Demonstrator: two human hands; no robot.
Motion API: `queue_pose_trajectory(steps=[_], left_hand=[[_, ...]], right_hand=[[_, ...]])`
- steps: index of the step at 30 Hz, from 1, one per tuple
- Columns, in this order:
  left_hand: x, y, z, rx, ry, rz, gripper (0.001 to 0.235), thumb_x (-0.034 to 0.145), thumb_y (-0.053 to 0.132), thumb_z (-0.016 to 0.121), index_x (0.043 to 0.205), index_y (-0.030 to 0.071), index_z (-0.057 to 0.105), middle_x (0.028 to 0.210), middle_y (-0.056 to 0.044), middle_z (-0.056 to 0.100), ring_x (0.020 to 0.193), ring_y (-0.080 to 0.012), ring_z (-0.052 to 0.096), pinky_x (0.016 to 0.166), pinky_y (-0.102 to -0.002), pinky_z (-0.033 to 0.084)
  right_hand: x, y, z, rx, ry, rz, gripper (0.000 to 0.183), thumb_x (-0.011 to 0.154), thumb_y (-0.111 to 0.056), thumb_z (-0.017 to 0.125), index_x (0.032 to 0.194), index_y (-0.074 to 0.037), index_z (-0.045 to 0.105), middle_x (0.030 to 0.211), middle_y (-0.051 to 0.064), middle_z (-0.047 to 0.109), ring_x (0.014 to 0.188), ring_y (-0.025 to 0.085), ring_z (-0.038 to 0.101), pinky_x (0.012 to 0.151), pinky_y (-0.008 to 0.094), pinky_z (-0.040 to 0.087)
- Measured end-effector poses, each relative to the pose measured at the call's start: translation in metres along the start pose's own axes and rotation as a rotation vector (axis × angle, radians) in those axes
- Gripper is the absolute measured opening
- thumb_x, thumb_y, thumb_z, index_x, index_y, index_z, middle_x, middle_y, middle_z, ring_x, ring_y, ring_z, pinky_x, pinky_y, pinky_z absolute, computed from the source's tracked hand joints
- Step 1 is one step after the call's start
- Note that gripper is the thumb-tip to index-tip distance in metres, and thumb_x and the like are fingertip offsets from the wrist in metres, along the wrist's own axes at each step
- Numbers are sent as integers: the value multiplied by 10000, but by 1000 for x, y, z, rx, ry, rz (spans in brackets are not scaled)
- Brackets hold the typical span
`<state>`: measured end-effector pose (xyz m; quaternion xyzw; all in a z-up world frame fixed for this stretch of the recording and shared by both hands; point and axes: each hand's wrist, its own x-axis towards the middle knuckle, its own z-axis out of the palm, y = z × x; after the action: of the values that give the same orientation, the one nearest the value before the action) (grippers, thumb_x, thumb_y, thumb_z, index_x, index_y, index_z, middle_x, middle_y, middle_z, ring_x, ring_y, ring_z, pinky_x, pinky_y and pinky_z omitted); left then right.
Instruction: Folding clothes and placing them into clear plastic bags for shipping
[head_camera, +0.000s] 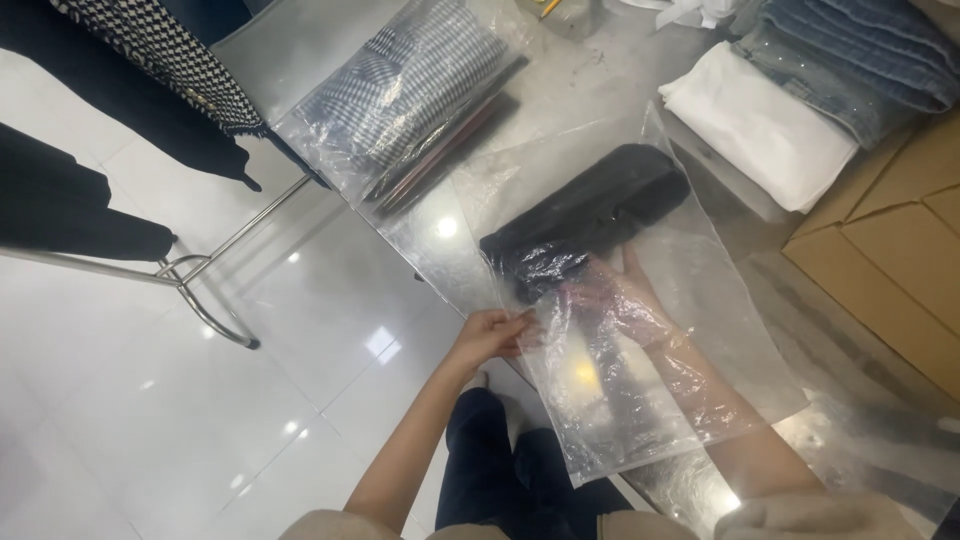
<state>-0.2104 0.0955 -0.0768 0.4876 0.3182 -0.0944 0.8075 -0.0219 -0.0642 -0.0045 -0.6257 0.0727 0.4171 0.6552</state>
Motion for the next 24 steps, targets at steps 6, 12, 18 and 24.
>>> queue_pose_trajectory(steps=[6, 12, 18, 24], left_hand=[[18, -20, -5, 148, 26, 85, 295, 1011, 221, 805, 1175, -20, 762, 891, -113, 814, 769, -156, 786, 710, -269, 682], [-4, -12, -1, 158, 14, 74, 242, 1024, 182, 765, 1168, -13, 765, 903, -99, 814, 791, -120, 740, 741, -247, 649], [24, -45, -14, 131, 59, 90, 220, 1031, 191, 766, 1152, 7, 771, 876, -102, 822, 782, -127, 765, 738, -254, 667], [0, -20, 0, 139, 54, 85, 258, 1034, 215, 769, 1174, -2, 769, 911, -134, 836, 827, -148, 791, 781, -258, 664]], right_hand=[[2, 10, 25, 241, 40, -15, 1024, 1073, -143, 626, 1715, -324, -152, 1663, 430, 217, 1266, 636, 613, 1018, 692, 605], [86, 27, 29, 301, 12, -137, 993, 1078, -74, 567, 1718, -281, -164, 1613, 361, 344, 1193, 619, 660, 1002, 657, 619], [177, 48, 42, 373, 10, -212, 731, 1055, -22, 577, 1635, -348, 274, 1389, 174, 605, 1078, 546, 754, 959, 654, 680], [148, 12, 37, 201, -36, -142, 807, 1071, -77, 561, 1741, -261, 150, 1363, 185, 609, 1153, 517, 727, 1008, 618, 628]])
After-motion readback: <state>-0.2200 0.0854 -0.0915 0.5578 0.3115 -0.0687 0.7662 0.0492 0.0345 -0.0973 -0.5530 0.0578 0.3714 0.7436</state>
